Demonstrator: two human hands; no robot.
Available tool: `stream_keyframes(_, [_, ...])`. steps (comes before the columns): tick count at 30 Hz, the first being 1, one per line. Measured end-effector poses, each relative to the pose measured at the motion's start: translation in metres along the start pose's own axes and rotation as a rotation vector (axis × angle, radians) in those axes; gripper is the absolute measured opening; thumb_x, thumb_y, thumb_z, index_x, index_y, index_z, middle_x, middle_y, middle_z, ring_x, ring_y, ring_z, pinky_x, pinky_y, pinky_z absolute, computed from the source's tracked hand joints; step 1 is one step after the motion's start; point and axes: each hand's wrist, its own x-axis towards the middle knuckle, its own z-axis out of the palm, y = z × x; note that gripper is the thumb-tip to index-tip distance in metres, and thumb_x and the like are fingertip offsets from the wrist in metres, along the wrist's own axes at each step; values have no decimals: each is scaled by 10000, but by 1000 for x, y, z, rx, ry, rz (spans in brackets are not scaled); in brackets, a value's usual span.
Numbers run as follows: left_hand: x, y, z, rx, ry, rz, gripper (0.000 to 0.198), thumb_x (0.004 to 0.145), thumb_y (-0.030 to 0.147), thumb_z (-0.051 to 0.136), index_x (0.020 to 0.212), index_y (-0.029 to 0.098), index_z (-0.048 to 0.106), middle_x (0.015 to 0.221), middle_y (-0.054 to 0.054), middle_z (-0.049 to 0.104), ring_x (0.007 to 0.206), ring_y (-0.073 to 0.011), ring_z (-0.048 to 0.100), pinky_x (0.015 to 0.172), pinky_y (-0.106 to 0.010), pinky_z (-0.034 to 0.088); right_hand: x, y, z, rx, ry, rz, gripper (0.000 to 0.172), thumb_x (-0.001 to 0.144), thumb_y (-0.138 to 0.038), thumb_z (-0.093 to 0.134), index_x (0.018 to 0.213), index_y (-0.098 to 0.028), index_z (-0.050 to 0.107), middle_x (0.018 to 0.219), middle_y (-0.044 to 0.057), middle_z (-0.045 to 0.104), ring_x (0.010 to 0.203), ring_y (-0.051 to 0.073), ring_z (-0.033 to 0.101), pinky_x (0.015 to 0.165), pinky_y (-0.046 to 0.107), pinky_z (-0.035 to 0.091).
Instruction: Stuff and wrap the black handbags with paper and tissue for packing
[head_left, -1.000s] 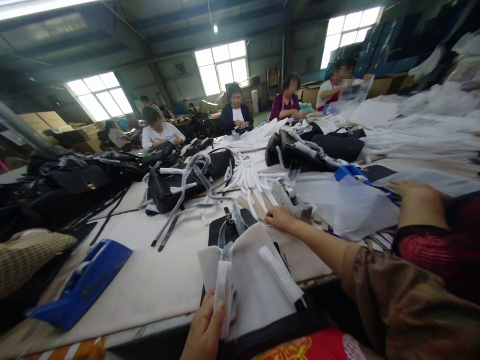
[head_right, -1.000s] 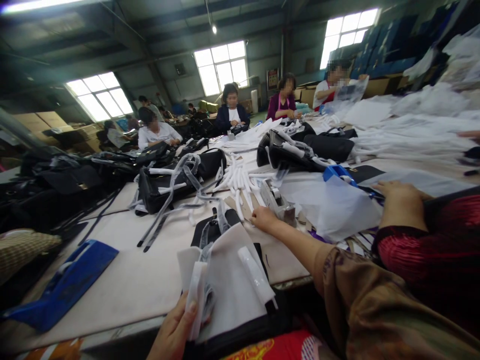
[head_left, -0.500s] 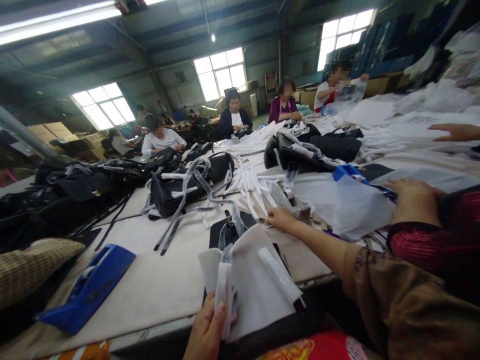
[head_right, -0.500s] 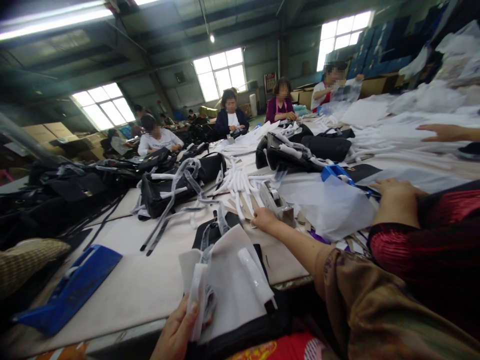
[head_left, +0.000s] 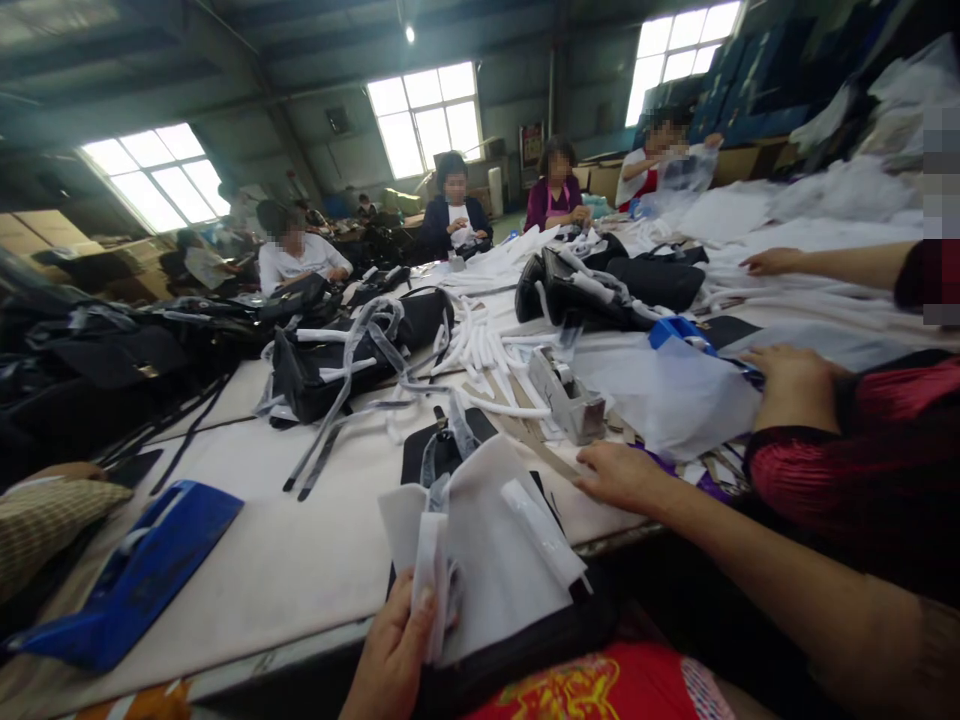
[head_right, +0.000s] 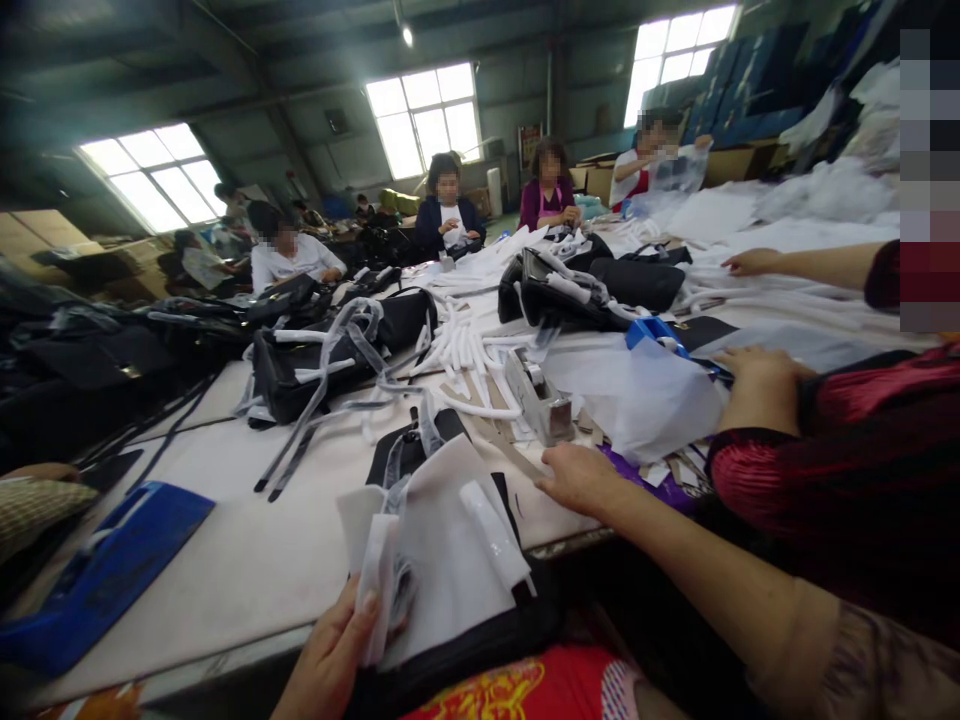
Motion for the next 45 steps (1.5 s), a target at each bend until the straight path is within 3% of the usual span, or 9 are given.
stream_keyframes(7, [-5,9,3,11,10,23,539,871,589,562,1181,172,708,1244,-105,680,1165,-316,600,990,-382,501,57,-44,17,232,118,56,241,805,-344,644,913,-135,694,1064,204,695,1043,348,633,867,423,439])
stream_keyframes(12, [-9,12,6,-9,49,19,553,873,599,551,1177,166,710,1220,-105,688,1133,-305,608,968,-370,506,77,-40,24,565,153,14,91,738,-237,639,691,-159,626,832,106,696,904,262,633,810,352,440])
stream_keyframes(19, [-3,9,4,-37,25,16,519,861,586,579,1157,184,720,1225,-97,686,1194,-311,582,1031,-382,473,55,-15,21,1289,122,27,252,739,-387,584,892,-187,576,564,-53,523,442,95,425,459,227,328])
stream_keyframes(25, [-2,9,4,-63,20,-10,516,870,587,564,1162,188,713,1192,-95,697,1143,-309,602,990,-387,495,32,-21,5,1738,59,-24,271,636,-377,699,780,-208,543,620,-34,537,498,87,459,465,211,344])
stream_keyframes(30, [-1,4,-1,-65,-45,14,534,882,580,560,1211,178,685,1153,-104,701,1128,-304,599,1002,-405,473,14,-44,-23,1983,-229,-173,265,744,-409,696,841,-167,645,807,46,619,732,157,600,585,266,493])
stream_keyframes(34, [-4,4,-2,-240,-97,-48,511,905,534,565,1250,165,643,1033,-93,712,964,-246,635,850,-339,512,-6,-80,-37,1860,-349,-285,416,667,-174,803,1041,-198,623,891,17,615,792,166,652,500,211,502])
stream_keyframes(38, [-5,2,-2,-455,-100,-143,479,866,542,626,1089,122,682,869,-84,710,742,-176,620,662,-260,480,-31,-121,-35,1569,-488,-323,612,733,-291,804,1263,-237,503,976,56,659,745,199,705,412,213,512])
stream_keyframes(41, [-5,1,-4,-574,-95,-180,487,826,564,662,977,101,682,737,-67,692,624,-140,581,583,-229,432,-45,-146,-23,1311,-583,-251,370,798,-463,730,996,-180,596,946,94,697,739,204,713,388,197,497])
stream_keyframes(45, [-4,3,-6,-639,-86,-179,459,818,540,680,915,91,676,719,-66,698,593,-119,564,569,-213,415,-52,-163,-6,961,-638,-154,353,840,-511,644,728,-180,590,683,33,675,441,124,595,318,185,368])
